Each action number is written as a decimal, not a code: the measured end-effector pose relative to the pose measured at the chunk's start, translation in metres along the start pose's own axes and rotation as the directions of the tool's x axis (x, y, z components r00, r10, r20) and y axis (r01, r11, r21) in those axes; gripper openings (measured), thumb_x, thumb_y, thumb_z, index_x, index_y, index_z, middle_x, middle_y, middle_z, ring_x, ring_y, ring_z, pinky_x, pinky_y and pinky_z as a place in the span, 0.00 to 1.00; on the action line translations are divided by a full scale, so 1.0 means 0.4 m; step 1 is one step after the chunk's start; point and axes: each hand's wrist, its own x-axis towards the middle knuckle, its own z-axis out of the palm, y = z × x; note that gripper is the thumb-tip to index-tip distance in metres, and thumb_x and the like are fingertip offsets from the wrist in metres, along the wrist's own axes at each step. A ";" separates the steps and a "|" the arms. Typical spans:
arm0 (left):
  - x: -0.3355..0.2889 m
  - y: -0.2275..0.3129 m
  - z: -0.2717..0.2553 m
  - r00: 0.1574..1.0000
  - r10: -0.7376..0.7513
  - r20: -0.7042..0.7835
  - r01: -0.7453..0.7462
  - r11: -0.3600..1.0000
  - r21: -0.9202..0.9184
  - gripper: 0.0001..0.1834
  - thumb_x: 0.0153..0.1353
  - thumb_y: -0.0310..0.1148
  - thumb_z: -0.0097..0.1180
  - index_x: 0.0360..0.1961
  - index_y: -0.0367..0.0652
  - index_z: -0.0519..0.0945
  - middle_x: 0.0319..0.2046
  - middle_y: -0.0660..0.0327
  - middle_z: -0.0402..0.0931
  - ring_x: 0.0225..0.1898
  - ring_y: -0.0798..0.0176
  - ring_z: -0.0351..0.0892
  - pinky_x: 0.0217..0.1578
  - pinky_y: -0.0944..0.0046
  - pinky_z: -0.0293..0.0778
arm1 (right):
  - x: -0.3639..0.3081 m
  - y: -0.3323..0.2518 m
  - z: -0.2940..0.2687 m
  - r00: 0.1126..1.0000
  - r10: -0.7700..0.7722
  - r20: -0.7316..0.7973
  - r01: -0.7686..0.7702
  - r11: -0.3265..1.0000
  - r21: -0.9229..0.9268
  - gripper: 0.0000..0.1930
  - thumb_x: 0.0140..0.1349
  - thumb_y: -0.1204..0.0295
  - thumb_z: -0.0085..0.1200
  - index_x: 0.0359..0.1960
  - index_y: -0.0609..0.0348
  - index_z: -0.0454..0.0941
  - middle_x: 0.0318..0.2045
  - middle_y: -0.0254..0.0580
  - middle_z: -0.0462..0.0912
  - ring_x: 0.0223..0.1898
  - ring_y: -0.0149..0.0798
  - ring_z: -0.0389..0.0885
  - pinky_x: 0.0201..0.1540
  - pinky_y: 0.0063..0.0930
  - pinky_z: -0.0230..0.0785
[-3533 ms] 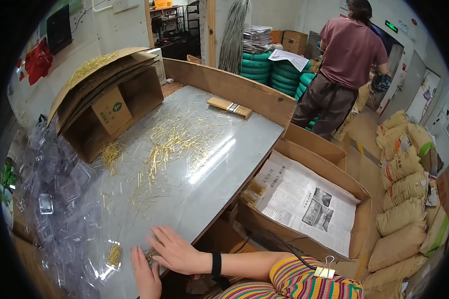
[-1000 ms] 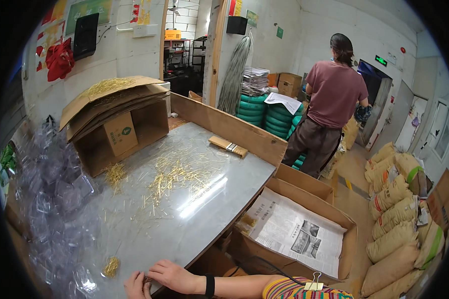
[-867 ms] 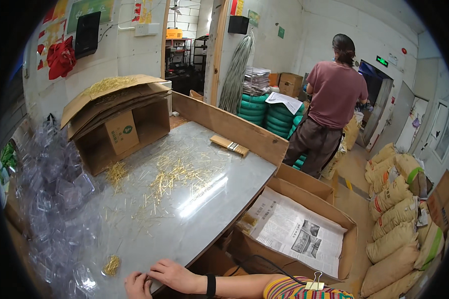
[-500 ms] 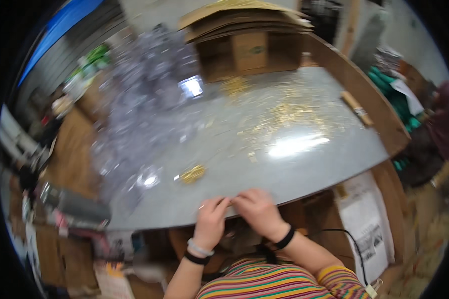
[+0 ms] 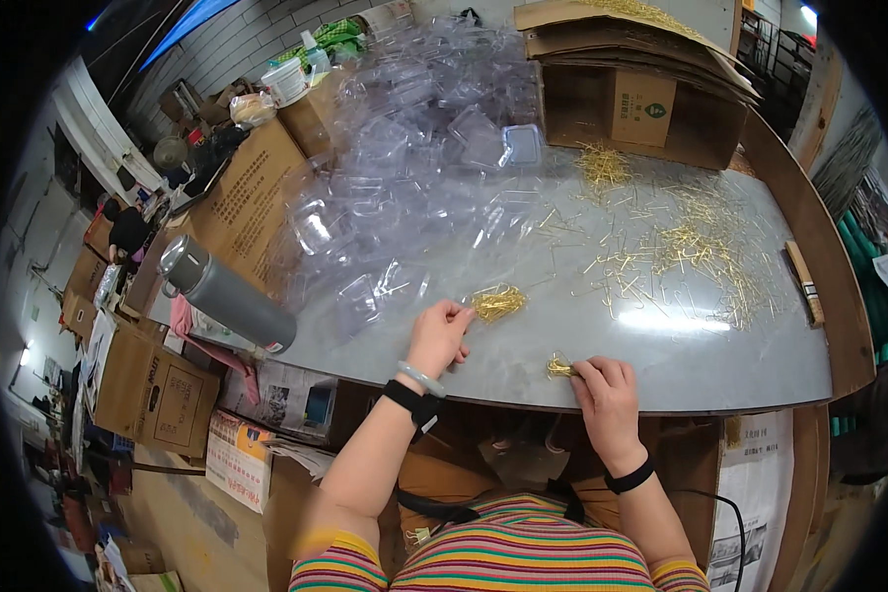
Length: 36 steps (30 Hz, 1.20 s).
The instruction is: Sorting small gold-colored metal pins and placing them into small plastic bags.
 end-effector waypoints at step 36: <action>-0.347 -0.183 0.084 0.765 -0.014 0.644 0.485 0.670 -0.562 0.06 0.75 0.30 0.48 0.42 0.39 0.73 0.39 0.61 0.76 0.42 0.67 0.80 0.51 0.53 0.84 | 0.027 -0.023 -0.016 0.996 0.020 0.090 -0.022 1.000 0.021 0.09 0.56 0.79 0.61 0.39 0.58 0.81 0.39 0.43 0.79 0.42 0.49 0.75 0.47 0.40 0.70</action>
